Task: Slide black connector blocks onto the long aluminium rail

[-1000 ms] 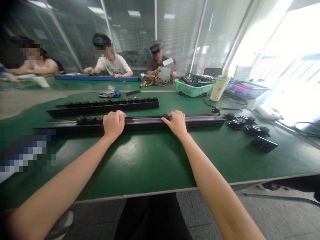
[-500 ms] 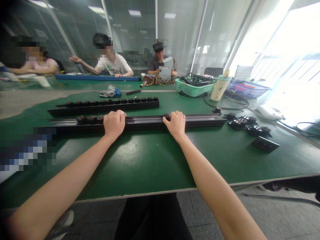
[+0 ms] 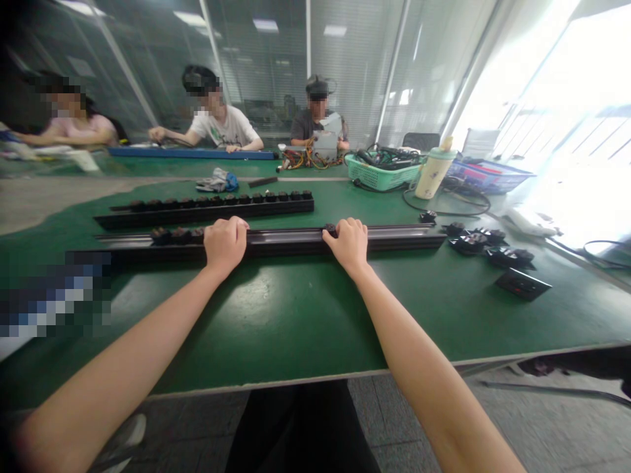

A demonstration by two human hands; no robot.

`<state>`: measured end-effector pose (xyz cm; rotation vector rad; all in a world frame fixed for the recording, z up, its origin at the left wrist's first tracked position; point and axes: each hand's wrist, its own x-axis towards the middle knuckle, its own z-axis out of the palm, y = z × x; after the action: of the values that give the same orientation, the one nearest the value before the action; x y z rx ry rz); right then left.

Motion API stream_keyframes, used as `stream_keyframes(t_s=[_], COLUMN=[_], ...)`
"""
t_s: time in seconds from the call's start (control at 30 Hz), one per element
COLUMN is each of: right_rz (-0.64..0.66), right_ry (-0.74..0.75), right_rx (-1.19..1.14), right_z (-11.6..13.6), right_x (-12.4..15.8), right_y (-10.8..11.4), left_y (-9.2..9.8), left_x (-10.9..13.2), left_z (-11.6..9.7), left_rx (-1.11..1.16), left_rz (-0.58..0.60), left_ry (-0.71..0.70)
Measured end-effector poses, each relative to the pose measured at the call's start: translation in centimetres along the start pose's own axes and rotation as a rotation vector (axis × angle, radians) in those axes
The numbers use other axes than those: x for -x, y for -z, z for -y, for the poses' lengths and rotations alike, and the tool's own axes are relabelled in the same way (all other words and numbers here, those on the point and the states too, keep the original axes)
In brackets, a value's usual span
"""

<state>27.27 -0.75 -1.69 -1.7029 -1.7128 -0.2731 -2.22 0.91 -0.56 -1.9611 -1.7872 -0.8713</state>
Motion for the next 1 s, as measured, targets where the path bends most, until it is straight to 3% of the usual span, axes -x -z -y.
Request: stream_keyframes(t_s=[1.0], right_rz=[0.063], right_ry=[-0.07], right_rx=[0.001], right_z=[-0.37], right_x=[-0.31], right_y=[-0.29], left_y=[0.17], left_x=[0.08], left_z=[-0.14], left_rx=[0.022], left_rz=[0.015], left_ry=[0.014])
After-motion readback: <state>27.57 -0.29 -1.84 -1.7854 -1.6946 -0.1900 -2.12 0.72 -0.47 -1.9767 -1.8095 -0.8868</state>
